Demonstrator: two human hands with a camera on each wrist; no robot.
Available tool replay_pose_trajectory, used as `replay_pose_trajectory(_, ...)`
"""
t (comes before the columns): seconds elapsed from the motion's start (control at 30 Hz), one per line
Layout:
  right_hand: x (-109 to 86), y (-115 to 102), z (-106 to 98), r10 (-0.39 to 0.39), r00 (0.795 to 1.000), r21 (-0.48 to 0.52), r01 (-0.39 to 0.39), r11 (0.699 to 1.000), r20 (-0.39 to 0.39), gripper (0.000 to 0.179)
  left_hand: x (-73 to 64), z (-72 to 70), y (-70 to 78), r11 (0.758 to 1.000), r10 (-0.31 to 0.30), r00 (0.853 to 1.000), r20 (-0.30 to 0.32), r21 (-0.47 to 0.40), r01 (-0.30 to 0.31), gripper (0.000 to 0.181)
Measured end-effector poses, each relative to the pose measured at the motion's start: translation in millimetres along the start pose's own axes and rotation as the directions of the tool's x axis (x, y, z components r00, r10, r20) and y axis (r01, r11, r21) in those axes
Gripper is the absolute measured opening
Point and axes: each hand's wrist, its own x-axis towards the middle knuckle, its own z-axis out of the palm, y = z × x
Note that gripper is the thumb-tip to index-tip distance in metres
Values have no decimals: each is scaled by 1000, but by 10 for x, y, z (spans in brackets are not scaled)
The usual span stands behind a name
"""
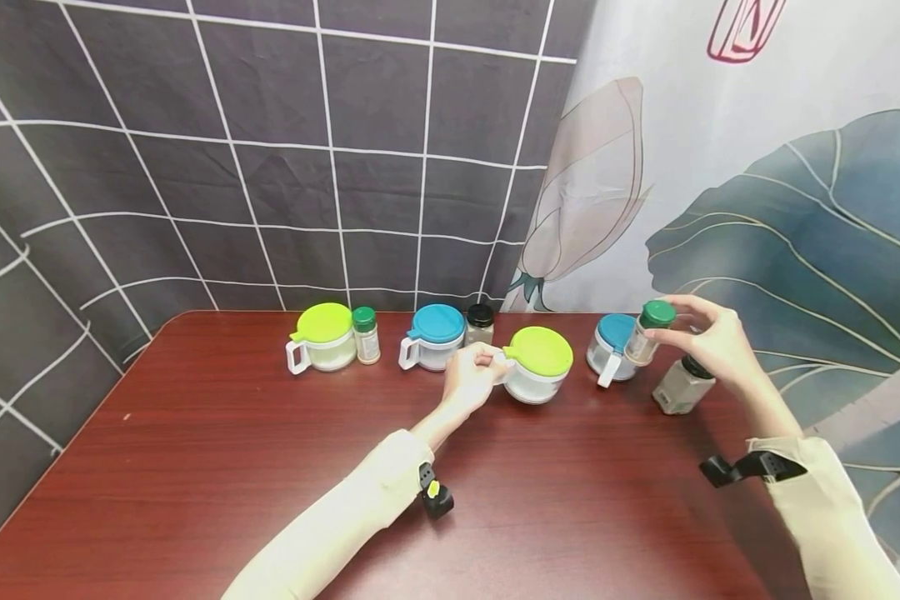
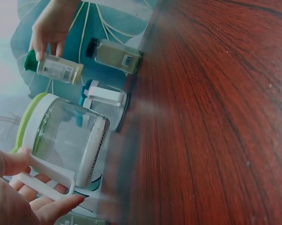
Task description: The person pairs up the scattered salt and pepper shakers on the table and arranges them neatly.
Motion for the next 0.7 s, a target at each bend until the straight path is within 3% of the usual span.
replay_pose_trajectory(0.33,0,-12,105,-15,999,94,11,995,37,44,-40,-86,-12,1000,25,1000,-2,-6,-25,18)
replay_pose_trajectory(0.7,-61,-104,236,-30,999,89,27,996,38,46,-83,-171,-62,1000,21,1000,-9,-15,-21,18)
